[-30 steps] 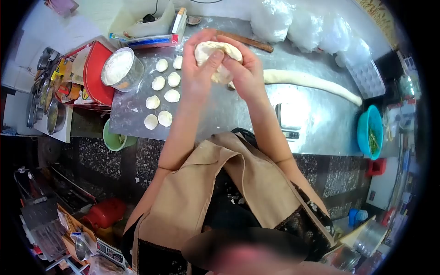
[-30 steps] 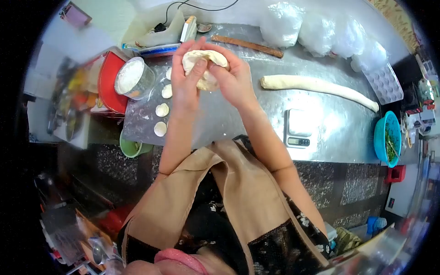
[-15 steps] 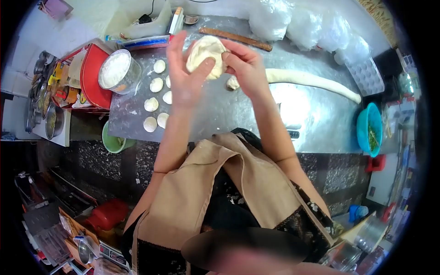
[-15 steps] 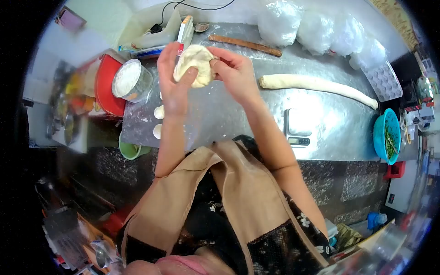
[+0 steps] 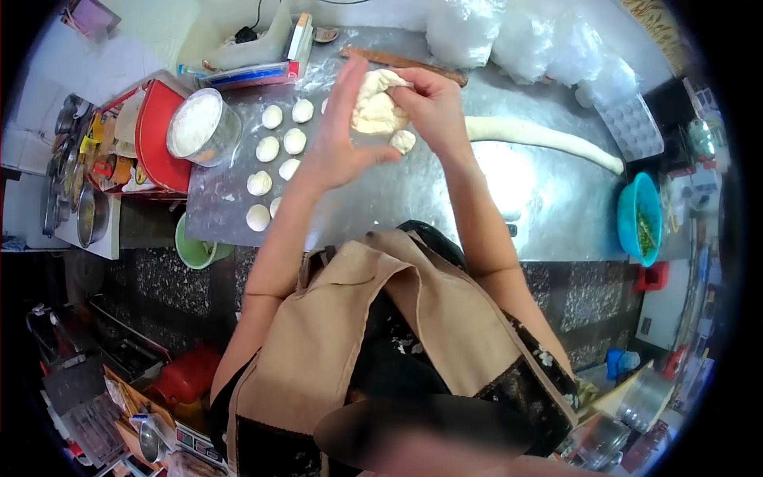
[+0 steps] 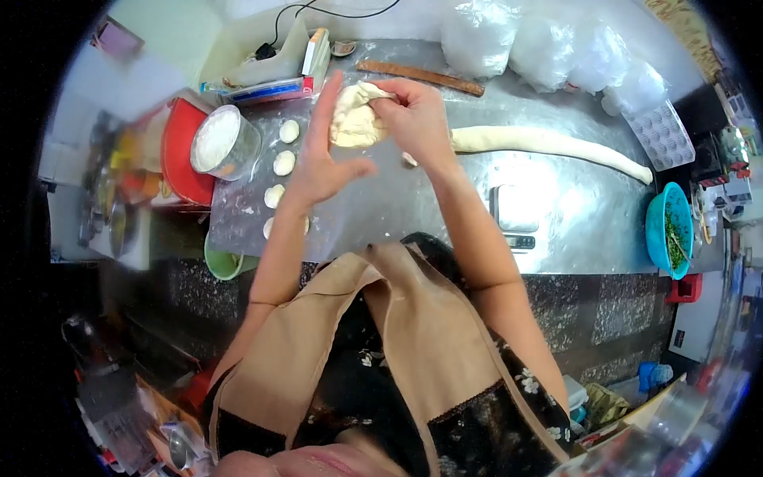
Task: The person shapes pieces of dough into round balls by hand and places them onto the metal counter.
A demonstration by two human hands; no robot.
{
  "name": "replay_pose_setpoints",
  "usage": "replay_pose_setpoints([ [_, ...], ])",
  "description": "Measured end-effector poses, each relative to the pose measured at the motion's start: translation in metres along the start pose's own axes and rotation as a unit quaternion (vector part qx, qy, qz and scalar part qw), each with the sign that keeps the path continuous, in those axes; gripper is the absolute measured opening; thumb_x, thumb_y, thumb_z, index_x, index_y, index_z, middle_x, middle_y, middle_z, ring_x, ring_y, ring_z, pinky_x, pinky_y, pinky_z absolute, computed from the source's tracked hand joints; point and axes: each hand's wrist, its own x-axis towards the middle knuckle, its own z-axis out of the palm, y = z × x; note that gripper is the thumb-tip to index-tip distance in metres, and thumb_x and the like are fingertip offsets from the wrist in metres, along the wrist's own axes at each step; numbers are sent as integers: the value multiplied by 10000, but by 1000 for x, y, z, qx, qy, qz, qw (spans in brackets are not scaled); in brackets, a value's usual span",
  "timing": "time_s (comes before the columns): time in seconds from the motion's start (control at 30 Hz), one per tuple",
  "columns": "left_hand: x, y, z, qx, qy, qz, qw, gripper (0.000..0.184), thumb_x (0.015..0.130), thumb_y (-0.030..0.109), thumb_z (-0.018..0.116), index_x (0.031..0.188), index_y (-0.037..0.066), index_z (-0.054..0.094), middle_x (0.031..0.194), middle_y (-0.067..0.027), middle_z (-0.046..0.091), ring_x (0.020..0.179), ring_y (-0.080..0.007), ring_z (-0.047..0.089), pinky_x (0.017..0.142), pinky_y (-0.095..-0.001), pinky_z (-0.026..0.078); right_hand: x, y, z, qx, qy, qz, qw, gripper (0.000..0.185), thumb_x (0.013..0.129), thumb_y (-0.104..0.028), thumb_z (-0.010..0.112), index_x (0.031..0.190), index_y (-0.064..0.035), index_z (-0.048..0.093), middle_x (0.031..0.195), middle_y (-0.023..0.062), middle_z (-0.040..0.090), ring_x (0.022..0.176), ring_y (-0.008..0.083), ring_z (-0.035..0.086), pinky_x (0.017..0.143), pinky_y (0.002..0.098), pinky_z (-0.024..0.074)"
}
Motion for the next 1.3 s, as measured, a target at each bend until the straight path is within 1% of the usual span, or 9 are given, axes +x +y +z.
replay_pose_setpoints([
  [0.13, 3, 2, -15, 69, -86, 74, 991, 908, 570, 214, 838, 1317, 40, 352, 1356, -172, 401, 1202, -301, 443, 991, -393, 387, -11, -30, -5, -49, -99, 5, 994, 260, 765, -7, 603, 1022, 16, 638, 870, 61, 651, 776, 97, 588, 684, 235, 481],
  [0.23, 5, 7, -10, -313, 63, -5, 948, 648, 640, 237, 819, 1154, 45, 474, 1215, -136, 545, 1071, -184, 549, 890, -306, 470, -23, -40, -16, 194, -321, 5, 927, 496, 728, 6, 711, 1193, 14, 538, 1200, 99, 515, 978, 155, 548, 813, 298, 494],
  [0.5, -1, 8, -21, -95, -70, 43, 992, 449, 713, 349, 748, 928, 50, 491, 1303, -185, 476, 1087, -313, 549, 902, -362, 443, -30, -32, -30, -104, -194, -112, 969, 442, 706, -68, 743, 1130, -60, 618, 1024, 40, 495, 789, 86, 532, 685, 209, 468],
  [0.67, 2, 23, -33, -43, -168, 15, 985, 430, 773, 390, 686, 809, 80, 391, 1348, -249, 403, 1104, -269, 533, 875, -306, 435, -37, -42, -26, 60, -214, -34, 974, 262, 727, -55, 701, 982, -29, 643, 938, 25, 547, 751, 73, 540, 657, 211, 461],
  [0.8, 3, 32, -23, -61, -157, 67, 983, 410, 735, 287, 744, 931, 60, 463, 1346, -219, 415, 1103, -255, 527, 889, -310, 435, -33, -51, -30, -55, -243, -8, 968, 121, 738, -23, 648, 851, 5, 613, 745, 16, 591, 705, 63, 541, 617, 215, 447],
  [0.9, 0, 41, -11, -149, -153, -80, 974, 557, 696, 125, 767, 1158, 47, 466, 1338, -192, 421, 1116, -229, 511, 899, -314, 435, -28, -52, -26, -136, -283, -22, 949, 130, 741, -11, 615, 867, 23, 617, 687, 16, 586, 681, 61, 534, 590, 221, 444],
  [1.0, -2, 31, -5, -52, -140, -86, 985, 626, 702, 39, 723, 1264, 39, 448, 1203, -154, 538, 1036, -185, 554, 855, -300, 459, -25, -45, -30, -64, -322, 68, 942, 283, 748, 41, 580, 1032, 38, 569, 878, 41, 590, 788, 88, 558, 642, 225, 454],
  [1.07, -8, 5, -5, -21, -182, -245, 952, 464, 754, 51, 679, 1187, 24, 514, 1053, -115, 621, 957, -161, 590, 818, -289, 476, -27, -39, -36, 49, -327, 21, 944, 346, 797, -28, 527, 1137, 40, 529, 989, 99, 603, 845, 157, 599, 714, 259, 490],
  [1.3, -13, 12, 19, -298, 52, -236, 923, 116, 861, 123, 590, 878, 9, 595, 893, -86, 641, 815, -152, 599, 742, -279, 477, -44, 25, -25, 350, -262, 169, 883, 635, 917, -476, 398, 1329, 6, 358, 1301, 172, 438, 1162, 305, 484, 937, 478, 412],
])
